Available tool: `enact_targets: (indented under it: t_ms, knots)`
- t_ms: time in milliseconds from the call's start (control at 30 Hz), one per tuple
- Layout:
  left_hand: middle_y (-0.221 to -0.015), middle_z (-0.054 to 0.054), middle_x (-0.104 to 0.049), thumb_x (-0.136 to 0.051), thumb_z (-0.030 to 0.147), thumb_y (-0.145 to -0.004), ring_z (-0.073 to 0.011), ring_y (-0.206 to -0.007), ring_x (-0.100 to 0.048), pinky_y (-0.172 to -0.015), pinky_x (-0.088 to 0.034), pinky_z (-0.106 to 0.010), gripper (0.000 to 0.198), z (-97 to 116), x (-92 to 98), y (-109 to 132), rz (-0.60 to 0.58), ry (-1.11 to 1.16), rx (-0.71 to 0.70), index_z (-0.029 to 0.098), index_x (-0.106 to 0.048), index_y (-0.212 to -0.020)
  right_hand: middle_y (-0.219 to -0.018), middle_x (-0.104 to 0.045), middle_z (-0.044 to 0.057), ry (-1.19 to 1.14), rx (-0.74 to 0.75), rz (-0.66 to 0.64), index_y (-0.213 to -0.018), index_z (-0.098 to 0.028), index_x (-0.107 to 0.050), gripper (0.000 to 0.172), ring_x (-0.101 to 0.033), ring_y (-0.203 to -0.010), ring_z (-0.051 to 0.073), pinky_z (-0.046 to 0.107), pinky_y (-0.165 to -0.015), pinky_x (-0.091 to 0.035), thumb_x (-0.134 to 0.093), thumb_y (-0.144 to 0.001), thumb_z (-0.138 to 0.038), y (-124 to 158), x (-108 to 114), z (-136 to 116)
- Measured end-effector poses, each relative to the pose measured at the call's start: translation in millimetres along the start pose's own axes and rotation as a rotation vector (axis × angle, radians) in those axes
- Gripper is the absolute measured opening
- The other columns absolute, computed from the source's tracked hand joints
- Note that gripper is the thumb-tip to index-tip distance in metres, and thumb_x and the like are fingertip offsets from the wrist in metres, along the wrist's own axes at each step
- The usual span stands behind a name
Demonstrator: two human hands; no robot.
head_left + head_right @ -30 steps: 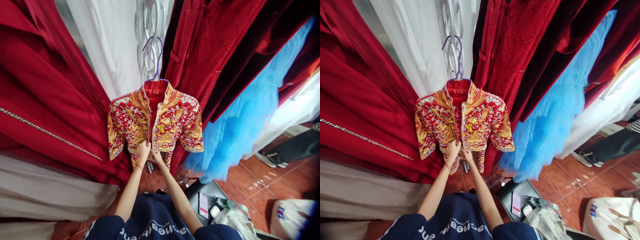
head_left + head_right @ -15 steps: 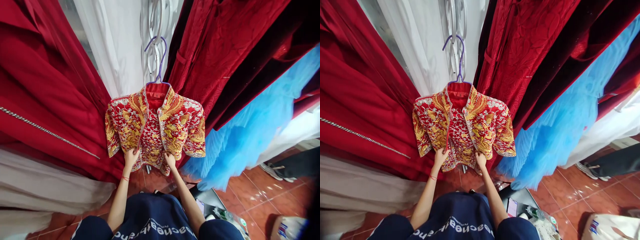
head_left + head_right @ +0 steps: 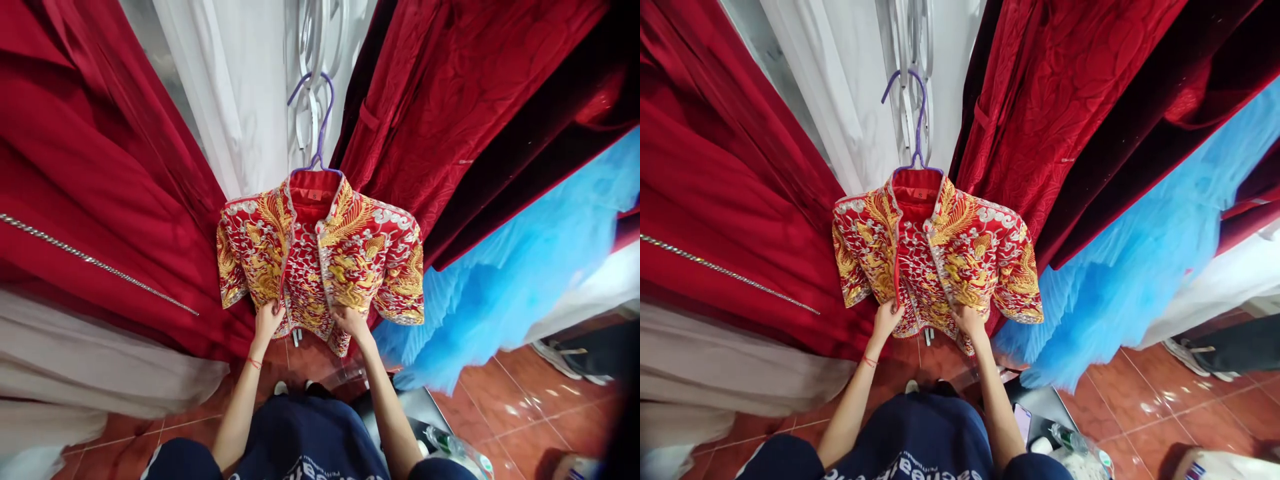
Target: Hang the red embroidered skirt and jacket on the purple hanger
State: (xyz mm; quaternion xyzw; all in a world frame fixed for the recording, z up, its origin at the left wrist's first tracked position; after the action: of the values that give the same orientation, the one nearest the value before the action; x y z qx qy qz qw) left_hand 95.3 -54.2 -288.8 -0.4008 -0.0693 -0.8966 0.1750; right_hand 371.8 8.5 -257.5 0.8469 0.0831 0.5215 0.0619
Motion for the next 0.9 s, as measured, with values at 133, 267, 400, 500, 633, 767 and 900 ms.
enact_targets:
  t_ms: [133,267,400,500,633,767,900]
  knots:
    - [-0.067,-0.001,-0.061,-0.053,0.028,-0.087,-0.014,-0.064,-0.057,-0.063,-0.036,-0.023,0.017,26.3,-23.9,7.3,0.06,0.004,0.009,0.02,-0.054,-0.071,-0.078,-0.068,0.006,-0.19,0.463,0.331,-0.086,-0.02,-0.067,0.031,-0.063,-0.071,0.017,0.026,-0.067,-0.045,-0.052,-0.093,-0.047,22.8,61.5,-59.5]
    - [-0.067,-0.003,-0.062,-0.054,0.031,-0.088,-0.0161,-0.065,-0.059,-0.062,-0.035,-0.025,0.018,48.1,-37.5,17.7,0.164,-0.012,0.087,0.02,-0.054,-0.073,-0.097,-0.065,0.011,-0.209,0.728,0.951,-0.095,-0.018,-0.065,0.023,-0.059,-0.095,0.022,0.035,-0.087,-0.045,-0.061,-0.089,-0.04,35.6,136.8,-89.6]
    - [-0.066,-0.002,-0.061,-0.054,0.034,-0.089,-0.0155,-0.061,-0.057,-0.062,-0.036,-0.026,0.025,87.0,-36.6,25.5,0.272,-0.053,0.099,0.022,-0.051,-0.067,-0.129,-0.053,0.019,-0.079,0.726,1.16,-0.125,-0.016,-0.058,0.054,-0.042,-0.125,0.035,0.053,-0.101,-0.032,-0.063,-0.084,-0.052,13.6,201.4,-97.6]
    - [-0.071,-0.001,-0.061,-0.052,0.04,-0.091,-0.0147,-0.065,-0.057,-0.068,-0.042,-0.026,0.029,132.3,-2.4,25.8,0.441,-0.009,-0.04,0.022,-0.05,-0.068,-0.12,-0.058,0.017,0.033,0.797,1.003,-0.129,-0.014,-0.054,0.06,-0.05,-0.114,0.032,0.048,-0.095,-0.035,-0.052,-0.089,-0.058,-16.4,237.1,-103.5]
    - [-0.106,-0.01,-0.062,-0.059,0.041,-0.086,-0.0205,-0.099,-0.06,-0.083,-0.048,-0.032,0.026,194.7,88.2,19.4,0.894,0.068,-0.291,0.02,-0.054,-0.101,-0.08,-0.063,0.008,0.099,0.88,0.915,-0.097,-0.015,-0.062,0.051,-0.055,-0.077,0.02,0.033,-0.074,-0.038,-0.045,-0.092,-0.063,-44.2,256.7,-106.8]
    - [-0.141,-0.019,-0.046,-0.069,0.054,-0.076,-0.0312,-0.137,-0.039,-0.113,-0.03,-0.05,0.071,237.5,158.7,-11.6,1.037,-0.09,-0.36,0.018,-0.043,-0.131,-0.068,-0.059,0.003,0.089,0.92,0.987,-0.083,-0.017,-0.059,0.051,-0.05,-0.064,0.016,0.029,-0.065,-0.033,-0.045,-0.092,-0.066,-55.9,258.0,-106.6]
    - [-0.137,-0.016,-0.053,-0.065,0.065,-0.075,-0.035,-0.138,-0.038,-0.117,-0.019,-0.055,0.072,251.9,175.1,-44.4,0.888,-0.213,-0.353,0.021,-0.048,-0.13,-0.064,-0.056,0.001,0.081,0.973,1.012,-0.079,-0.019,-0.057,0.052,-0.048,-0.06,0.015,0.028,-0.062,-0.03,-0.045,-0.091,-0.067,-66.1,257.3,-107.3]
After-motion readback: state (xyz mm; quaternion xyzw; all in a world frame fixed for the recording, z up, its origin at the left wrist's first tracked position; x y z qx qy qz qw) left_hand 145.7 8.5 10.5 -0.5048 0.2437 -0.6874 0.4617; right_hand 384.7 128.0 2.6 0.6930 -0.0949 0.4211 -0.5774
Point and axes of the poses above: each hand's wrist, its own y-axis away from the middle knuckle, its own x-axis out of the back of the hand, z = x × y, the point moved 4 cm from there along -y, towards the middle knuckle
